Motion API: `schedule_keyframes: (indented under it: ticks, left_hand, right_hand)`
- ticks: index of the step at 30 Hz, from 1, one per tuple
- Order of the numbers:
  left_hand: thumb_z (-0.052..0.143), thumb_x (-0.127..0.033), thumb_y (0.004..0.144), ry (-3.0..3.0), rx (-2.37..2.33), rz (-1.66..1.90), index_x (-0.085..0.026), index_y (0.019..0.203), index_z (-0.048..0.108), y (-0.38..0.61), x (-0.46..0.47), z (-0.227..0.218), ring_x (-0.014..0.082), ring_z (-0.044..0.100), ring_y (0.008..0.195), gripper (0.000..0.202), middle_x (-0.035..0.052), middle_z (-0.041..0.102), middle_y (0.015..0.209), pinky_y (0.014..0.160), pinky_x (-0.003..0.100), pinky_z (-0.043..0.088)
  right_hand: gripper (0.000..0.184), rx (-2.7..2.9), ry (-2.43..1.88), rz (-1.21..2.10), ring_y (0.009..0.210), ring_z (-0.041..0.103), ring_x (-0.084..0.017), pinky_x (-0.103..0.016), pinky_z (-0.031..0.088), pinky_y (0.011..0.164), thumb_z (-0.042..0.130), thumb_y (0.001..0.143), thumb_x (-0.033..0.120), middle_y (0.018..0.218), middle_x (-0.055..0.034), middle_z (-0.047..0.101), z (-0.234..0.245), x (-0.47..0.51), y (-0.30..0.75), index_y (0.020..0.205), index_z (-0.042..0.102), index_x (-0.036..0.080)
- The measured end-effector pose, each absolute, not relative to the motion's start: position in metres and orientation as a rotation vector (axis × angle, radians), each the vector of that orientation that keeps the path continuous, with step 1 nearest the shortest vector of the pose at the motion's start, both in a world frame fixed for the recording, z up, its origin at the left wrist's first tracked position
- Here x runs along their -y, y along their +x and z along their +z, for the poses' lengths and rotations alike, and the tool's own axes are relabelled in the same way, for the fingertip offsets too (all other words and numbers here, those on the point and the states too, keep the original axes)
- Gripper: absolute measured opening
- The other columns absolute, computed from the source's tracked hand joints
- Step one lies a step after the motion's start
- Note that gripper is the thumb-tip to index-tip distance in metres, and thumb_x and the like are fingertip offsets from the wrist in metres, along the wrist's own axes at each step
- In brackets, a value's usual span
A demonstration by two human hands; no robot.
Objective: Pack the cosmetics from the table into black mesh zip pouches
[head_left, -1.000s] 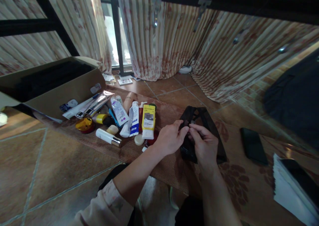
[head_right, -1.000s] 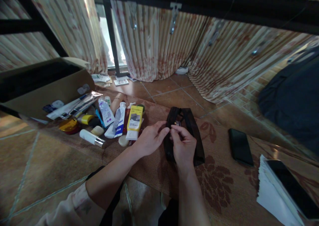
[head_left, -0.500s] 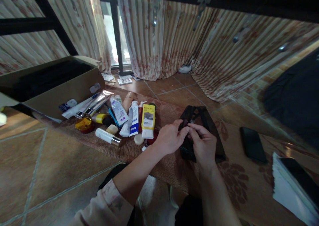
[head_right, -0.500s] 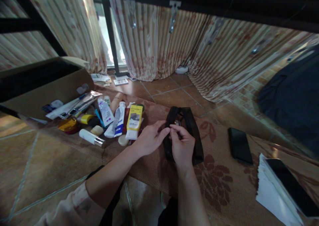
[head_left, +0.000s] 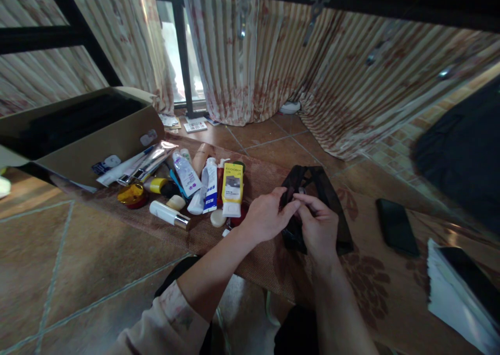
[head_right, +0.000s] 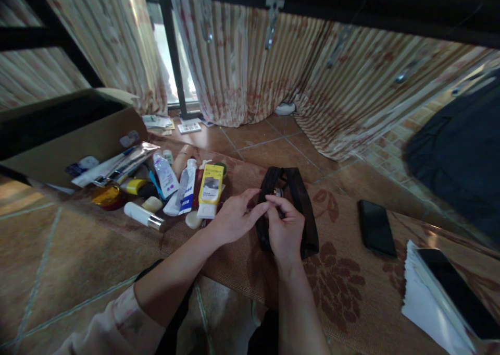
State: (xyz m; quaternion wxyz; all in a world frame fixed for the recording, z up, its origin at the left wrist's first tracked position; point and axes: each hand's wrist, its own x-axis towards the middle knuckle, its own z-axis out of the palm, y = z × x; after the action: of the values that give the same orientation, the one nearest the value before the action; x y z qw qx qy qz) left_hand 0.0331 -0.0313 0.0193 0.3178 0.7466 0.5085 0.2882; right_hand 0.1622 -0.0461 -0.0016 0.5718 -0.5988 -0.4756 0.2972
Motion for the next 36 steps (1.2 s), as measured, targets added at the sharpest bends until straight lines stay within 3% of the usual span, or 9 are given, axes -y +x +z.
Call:
schedule_keyframes:
  ticks: [20, 29, 36]
  left_hand:
    - [0.039, -0.04, 0.093, 2.005, -1.356, 0.738, -0.016, 0.122, 0.055, 0.033, 0.031, 0.017, 0.0213, 0.067, 0.077, 0.041, 0.0075, 0.071, 0.088, 0.072, 0.033, 0.052]
    - [0.042, -0.032, 0.09, 2.002, -1.409, 0.692, -0.016, 0.121, 0.056, 0.033, 0.031, 0.02, 0.0212, 0.067, 0.075, 0.038, 0.0075, 0.071, 0.085, 0.072, 0.033, 0.052]
    - [0.041, -0.026, 0.088, 2.006, -1.42, 0.665, -0.018, 0.119, 0.057, 0.033, 0.031, 0.017, 0.0219, 0.067, 0.076, 0.036, 0.0071, 0.072, 0.086, 0.072, 0.034, 0.052]
  right_hand:
    - [0.024, 1.104, -1.41, 0.732, 0.068, 0.064, -0.016, -0.029, 0.051, 0.063, 0.064, 0.074, 0.033, 0.079, -0.0045, 0.072, -0.008, 0.045, 0.164, 0.088, 0.073, 0.017]
    - [0.034, 1.268, -1.709, 0.321, 0.092, 0.063, -0.026, -0.042, 0.048, 0.085, 0.059, 0.077, 0.037, 0.101, -0.0134, 0.067, -0.021, 0.038, 0.179, 0.101, 0.07, 0.015]
    - [0.044, 1.495, -1.821, 0.329, 0.1, 0.058, -0.029, -0.043, 0.044, 0.091, 0.056, 0.079, 0.036, 0.107, -0.0149, 0.063, -0.018, 0.04, 0.174, 0.116, 0.063, 0.013]
